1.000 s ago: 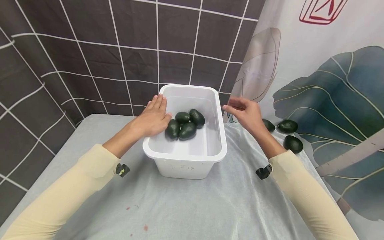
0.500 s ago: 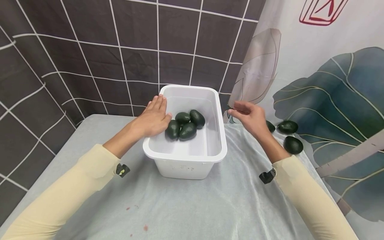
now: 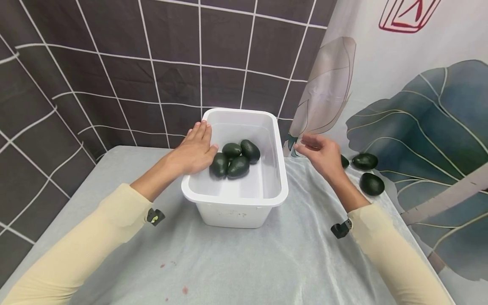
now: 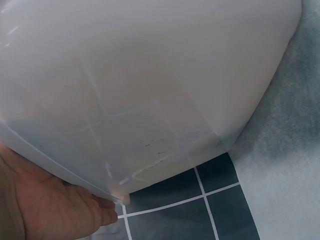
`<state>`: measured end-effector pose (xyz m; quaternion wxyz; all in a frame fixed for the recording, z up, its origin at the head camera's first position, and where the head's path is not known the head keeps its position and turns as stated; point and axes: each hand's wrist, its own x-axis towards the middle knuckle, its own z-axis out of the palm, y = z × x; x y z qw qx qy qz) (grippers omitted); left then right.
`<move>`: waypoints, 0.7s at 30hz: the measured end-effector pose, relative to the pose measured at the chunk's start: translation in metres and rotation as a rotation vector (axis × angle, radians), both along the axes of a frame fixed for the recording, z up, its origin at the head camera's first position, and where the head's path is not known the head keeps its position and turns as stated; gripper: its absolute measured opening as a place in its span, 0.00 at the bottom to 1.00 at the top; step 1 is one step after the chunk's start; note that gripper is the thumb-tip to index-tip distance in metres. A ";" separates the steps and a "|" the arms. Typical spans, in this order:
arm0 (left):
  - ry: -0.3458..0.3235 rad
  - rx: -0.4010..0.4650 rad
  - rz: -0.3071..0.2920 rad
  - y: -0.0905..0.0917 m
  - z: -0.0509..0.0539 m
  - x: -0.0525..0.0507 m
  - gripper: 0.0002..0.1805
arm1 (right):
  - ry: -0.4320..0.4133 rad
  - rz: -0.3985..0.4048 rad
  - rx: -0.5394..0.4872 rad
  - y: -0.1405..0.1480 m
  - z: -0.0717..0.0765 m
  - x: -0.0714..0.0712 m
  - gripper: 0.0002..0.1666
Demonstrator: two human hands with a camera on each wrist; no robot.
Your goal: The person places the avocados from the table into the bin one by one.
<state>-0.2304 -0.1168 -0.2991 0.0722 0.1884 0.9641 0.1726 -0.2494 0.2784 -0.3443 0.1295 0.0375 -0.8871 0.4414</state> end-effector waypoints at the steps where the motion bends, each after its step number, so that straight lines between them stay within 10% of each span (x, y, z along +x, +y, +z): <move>1: 0.000 -0.001 0.000 0.000 0.000 0.000 0.43 | 0.000 -0.006 0.002 0.000 -0.001 0.000 0.37; 21: -0.004 0.003 -0.004 -0.001 0.000 0.000 0.43 | -0.003 -0.046 -0.022 0.008 -0.022 0.005 0.35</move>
